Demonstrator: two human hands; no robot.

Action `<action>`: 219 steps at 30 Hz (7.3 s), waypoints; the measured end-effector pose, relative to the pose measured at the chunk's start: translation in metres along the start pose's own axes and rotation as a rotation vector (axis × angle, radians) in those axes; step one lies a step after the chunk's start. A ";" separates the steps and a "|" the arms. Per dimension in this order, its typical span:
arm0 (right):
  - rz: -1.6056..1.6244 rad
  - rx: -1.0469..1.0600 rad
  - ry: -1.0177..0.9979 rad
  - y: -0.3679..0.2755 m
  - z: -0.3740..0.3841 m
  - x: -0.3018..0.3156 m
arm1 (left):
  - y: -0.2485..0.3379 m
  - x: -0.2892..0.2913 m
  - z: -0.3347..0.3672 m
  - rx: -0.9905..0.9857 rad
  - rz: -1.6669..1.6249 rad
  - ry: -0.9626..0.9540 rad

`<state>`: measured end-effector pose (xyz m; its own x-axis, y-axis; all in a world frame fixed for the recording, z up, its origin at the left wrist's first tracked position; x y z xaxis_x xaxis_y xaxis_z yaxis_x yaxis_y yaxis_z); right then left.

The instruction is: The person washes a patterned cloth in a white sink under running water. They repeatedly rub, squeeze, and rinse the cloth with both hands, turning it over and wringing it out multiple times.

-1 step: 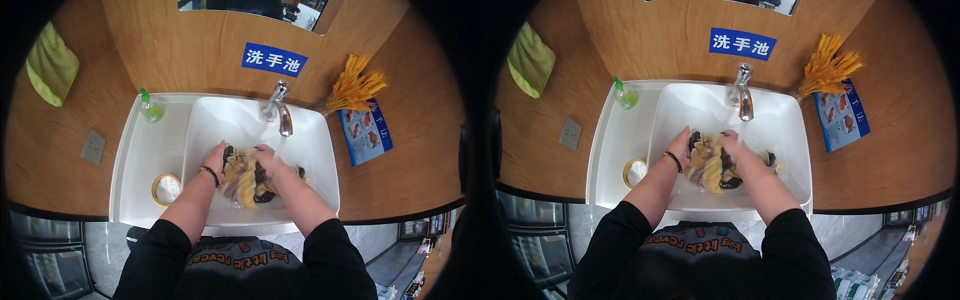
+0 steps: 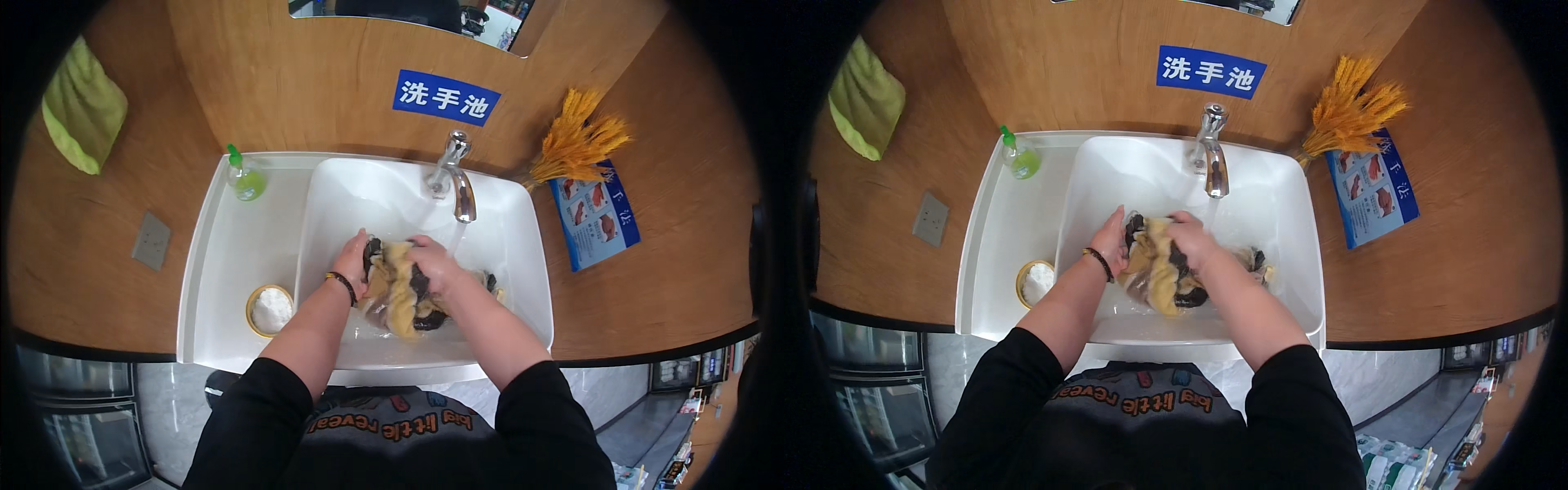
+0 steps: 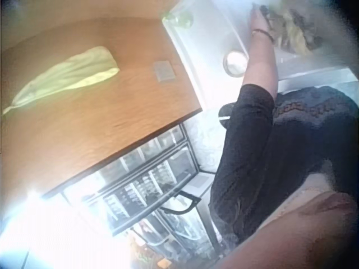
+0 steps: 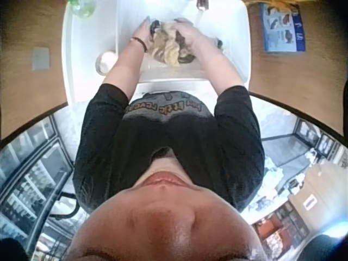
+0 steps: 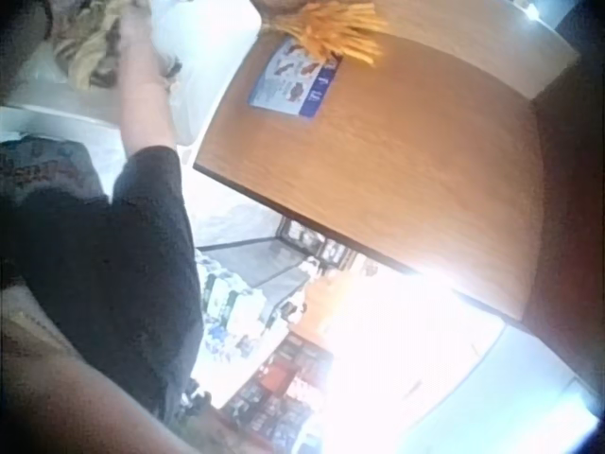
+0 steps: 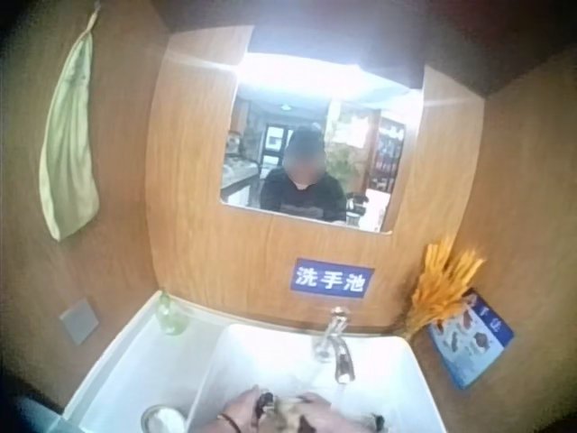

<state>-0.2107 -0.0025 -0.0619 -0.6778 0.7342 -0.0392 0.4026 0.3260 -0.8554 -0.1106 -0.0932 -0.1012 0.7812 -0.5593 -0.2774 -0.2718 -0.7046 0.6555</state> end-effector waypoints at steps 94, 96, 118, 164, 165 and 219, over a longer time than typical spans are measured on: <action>-1.017 0.653 0.477 -0.042 0.005 0.030 | 0.022 -0.007 -0.011 -0.327 0.014 0.047; -0.945 0.611 0.583 -0.051 0.006 0.048 | 0.051 0.027 -0.003 -0.586 0.364 0.332; -0.187 0.140 -0.180 -0.028 -0.016 -0.041 | -0.004 0.002 0.018 0.000 -0.131 -0.066; -0.477 0.126 -0.060 -0.066 -0.091 0.109 | 0.094 -0.007 -0.061 -0.838 0.269 0.067; -0.384 0.142 -0.075 -0.072 -0.094 0.111 | 0.091 -0.008 -0.056 -0.755 0.195 0.018; -1.844 1.055 -1.046 0.070 -0.081 -0.329 | 0.016 -0.055 -0.093 -0.958 0.861 -0.190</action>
<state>0.0906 -0.1731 -0.0673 0.0751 -0.3920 0.9169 -0.8477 -0.5093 -0.1483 -0.1060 -0.0332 -0.0103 0.4452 -0.7809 0.4381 -0.0742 0.4554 0.8872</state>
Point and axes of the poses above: each hand's wrist, its own z-axis towards the middle knuckle, its own x-axis out of the back of the hand, y = z × x, the point moved 10 cm from there along z, towards the middle knuckle, and after that the axes turned 6 degrees about y, right-handed, at the moved point
